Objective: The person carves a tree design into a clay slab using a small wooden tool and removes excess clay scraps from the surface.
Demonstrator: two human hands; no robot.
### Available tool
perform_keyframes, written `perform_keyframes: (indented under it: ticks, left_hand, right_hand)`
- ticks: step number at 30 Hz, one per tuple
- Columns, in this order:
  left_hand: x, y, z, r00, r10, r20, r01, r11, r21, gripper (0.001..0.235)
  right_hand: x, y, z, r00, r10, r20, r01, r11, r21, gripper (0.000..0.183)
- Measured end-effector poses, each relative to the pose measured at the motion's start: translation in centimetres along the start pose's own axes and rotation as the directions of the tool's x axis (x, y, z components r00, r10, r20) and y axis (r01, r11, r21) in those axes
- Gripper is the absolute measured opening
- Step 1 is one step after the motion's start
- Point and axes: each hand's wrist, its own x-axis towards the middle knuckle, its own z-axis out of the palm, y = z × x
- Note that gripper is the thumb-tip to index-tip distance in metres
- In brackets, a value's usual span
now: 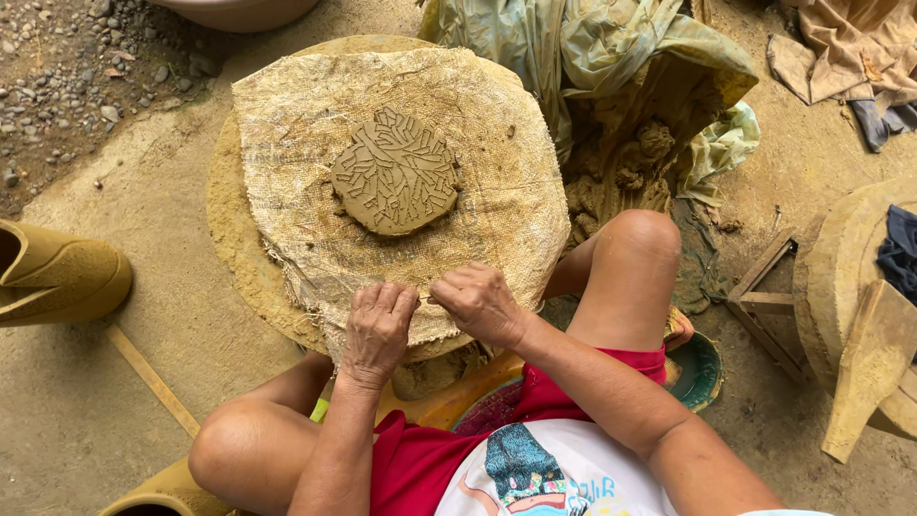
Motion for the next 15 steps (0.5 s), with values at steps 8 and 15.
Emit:
perform_keyframes:
  ticks: [8, 15]
  left_hand:
    - [-4.9, -5.8, 3.5, 0.877, -0.438, 0.199, 0.42, 0.899, 0.127, 0.03]
    - [-3.1, -6.1, 2.8, 0.775, -0.63, 0.052, 0.581, 0.742, 0.336, 0.092]
  right_hand:
    - [-2.1, 9.6, -1.7, 0.945, 0.325, 0.029, -0.321, 0.943, -0.092, 0.029]
    - [0.1, 12.9, -2.7, 0.957, 0.267, -0.116, -0.281, 0.952, -0.12, 0.015]
